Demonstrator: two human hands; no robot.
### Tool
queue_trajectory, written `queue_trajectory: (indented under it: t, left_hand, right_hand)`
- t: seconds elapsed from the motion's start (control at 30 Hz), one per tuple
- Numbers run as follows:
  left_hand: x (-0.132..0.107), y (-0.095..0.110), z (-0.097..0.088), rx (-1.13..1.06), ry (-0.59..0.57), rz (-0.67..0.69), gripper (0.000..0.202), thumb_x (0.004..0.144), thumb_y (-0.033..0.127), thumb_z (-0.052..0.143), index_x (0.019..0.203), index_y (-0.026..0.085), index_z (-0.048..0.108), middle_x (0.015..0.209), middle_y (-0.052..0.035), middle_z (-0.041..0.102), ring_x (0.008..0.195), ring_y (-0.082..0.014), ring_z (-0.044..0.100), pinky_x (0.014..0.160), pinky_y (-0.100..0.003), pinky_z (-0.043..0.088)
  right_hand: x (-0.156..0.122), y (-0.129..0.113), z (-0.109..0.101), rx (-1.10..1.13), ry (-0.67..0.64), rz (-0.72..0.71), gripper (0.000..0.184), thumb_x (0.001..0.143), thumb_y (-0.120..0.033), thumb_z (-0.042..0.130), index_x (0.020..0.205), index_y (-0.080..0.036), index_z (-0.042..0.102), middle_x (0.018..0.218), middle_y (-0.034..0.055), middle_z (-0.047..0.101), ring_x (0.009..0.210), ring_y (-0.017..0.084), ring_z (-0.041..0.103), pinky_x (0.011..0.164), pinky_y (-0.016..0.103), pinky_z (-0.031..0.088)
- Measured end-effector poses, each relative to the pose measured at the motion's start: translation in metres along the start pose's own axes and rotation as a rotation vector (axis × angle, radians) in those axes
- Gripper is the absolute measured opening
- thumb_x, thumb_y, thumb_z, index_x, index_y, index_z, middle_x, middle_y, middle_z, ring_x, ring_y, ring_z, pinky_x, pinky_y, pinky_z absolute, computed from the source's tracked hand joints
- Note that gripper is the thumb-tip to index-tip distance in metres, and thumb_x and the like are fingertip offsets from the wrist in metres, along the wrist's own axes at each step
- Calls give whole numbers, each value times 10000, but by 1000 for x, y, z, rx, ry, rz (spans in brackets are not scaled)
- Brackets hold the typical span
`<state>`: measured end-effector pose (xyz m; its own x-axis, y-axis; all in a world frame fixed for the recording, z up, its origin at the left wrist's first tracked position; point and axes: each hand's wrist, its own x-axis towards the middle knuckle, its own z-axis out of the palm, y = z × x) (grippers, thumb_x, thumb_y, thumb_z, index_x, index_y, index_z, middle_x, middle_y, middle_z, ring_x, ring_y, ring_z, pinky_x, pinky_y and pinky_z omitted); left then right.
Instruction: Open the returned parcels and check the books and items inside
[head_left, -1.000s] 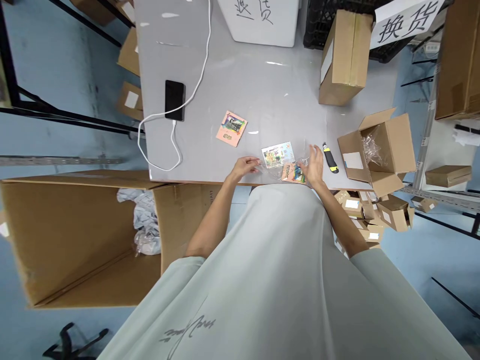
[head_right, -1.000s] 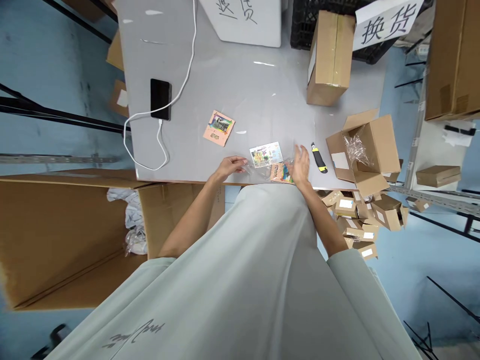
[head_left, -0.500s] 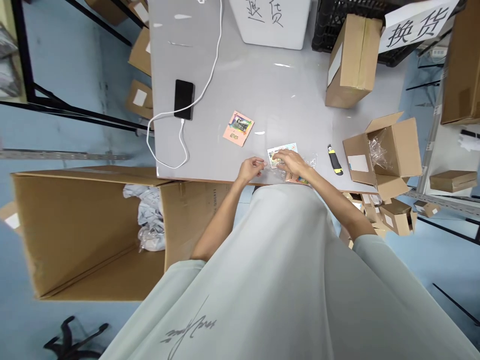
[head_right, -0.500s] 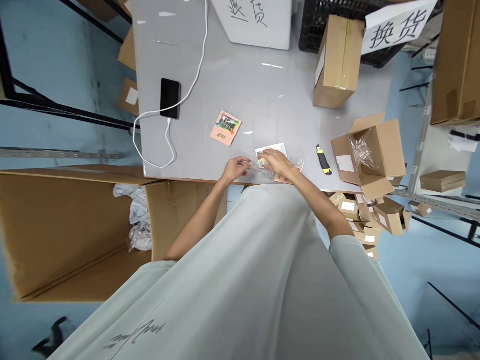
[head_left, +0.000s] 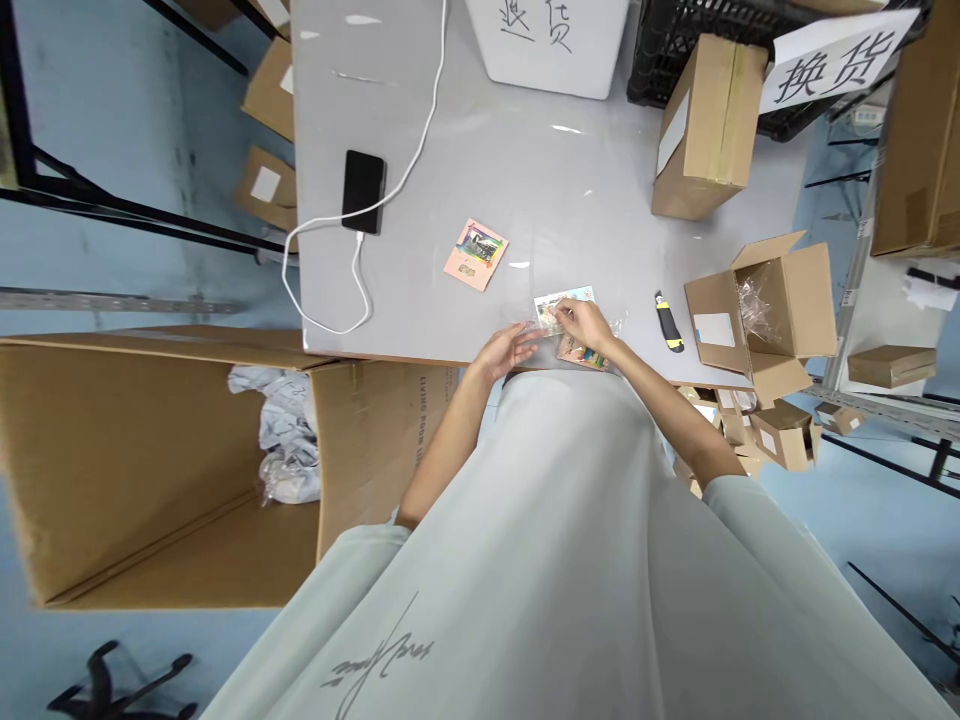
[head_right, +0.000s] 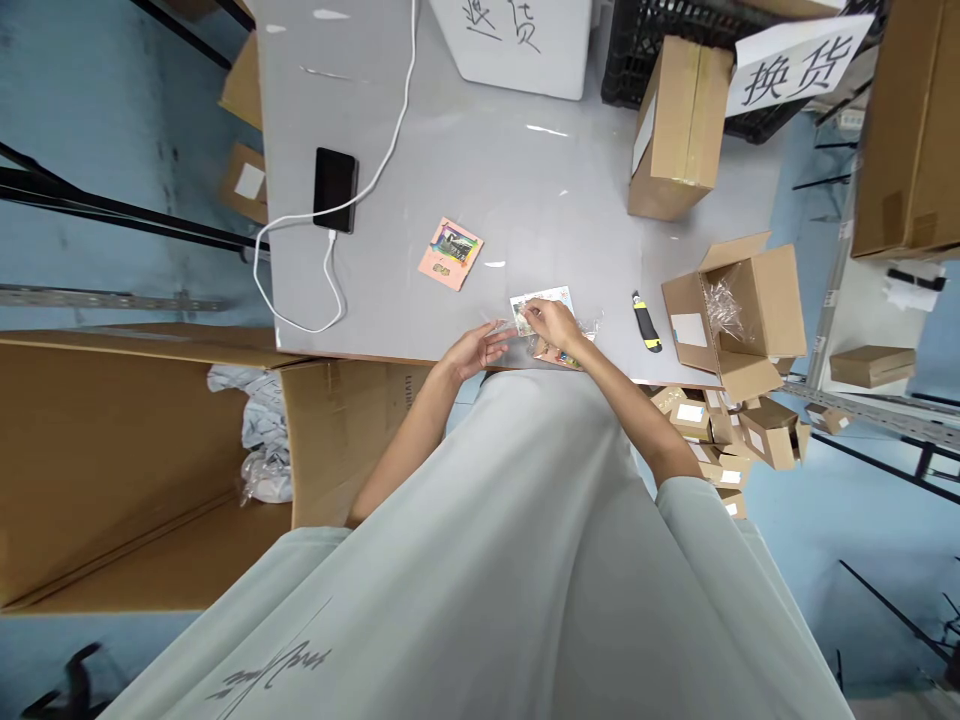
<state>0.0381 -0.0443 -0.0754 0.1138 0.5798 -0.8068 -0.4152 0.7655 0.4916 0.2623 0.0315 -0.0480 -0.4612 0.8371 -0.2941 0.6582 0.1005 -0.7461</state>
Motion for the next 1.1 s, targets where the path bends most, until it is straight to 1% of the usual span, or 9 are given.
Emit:
queue_trajectory:
  t: [0.17,0.27,0.33,0.47,0.57,0.67,0.8,0.97,1.1]
  left_hand:
    - [-9,1,-5,134,2,101,476,921,429,940,1297,193,768,1314,-159,866,719,-127,766,723,-246,662]
    - [-13,2,-4,105,-38,195,622,857,314,957,1423,205,725,1462,-170,814,959,-194,840,868,-299,676]
    - [-12,1,1,98,-21,246,747,805,227,954,1495,210,669,1541,-172,770,1104,-229,843,963,-336,673]
    - [-2,-9,24,305,223,362,1006,756,159,973,1655,204,522,1501,-164,771,1187,-249,816,1047,-367,647]
    - [5,-16,43,564,403,489,1162,748,212,1010,1752,209,426,1402,-128,793,1243,-280,784,1061,-365,617]
    - [6,-20,54,681,477,551,1119,830,247,953,1793,194,385,1223,-77,822,1151,-277,801,1012,-343,598]
    - [1,-22,56,674,432,551,993,918,155,813,1808,217,378,1072,-16,834,983,-228,804,972,-322,590]
    - [-5,-22,52,612,378,523,976,894,139,830,1789,220,450,954,8,825,913,-209,793,977,-320,601]
    - [-8,-21,49,593,400,505,922,877,165,863,1739,223,542,945,4,836,907,-215,794,1008,-351,624]
  right_hand:
    - [6,-1,-5,6,36,74,328,1120,-370,546,968,-214,791,877,39,790,832,230,697,815,312,449]
    - [9,-4,-4,37,48,91,300,1111,-355,552,994,-214,789,885,35,793,841,228,717,817,306,461]
    - [9,-5,-2,70,61,99,300,1108,-366,552,996,-215,786,909,36,806,859,223,725,838,302,478]
    - [6,-5,1,145,18,63,356,1076,-474,599,900,-214,767,910,39,803,887,218,700,853,294,500]
    - [4,-4,3,218,-41,10,460,1041,-612,630,862,-209,759,925,45,799,918,223,693,848,290,508]
    - [2,-3,3,230,-41,2,530,1010,-693,651,824,-206,746,933,55,788,893,218,681,821,291,502]
    - [0,2,-5,202,-24,7,552,1038,-676,608,757,-210,700,797,25,706,800,197,608,775,293,464]
    - [0,9,-13,72,10,80,495,1045,-568,619,695,-218,655,662,-19,551,682,164,459,689,306,363]
    - [5,7,-8,39,35,122,504,1047,-580,636,699,-217,671,661,-19,560,673,165,460,676,316,340]
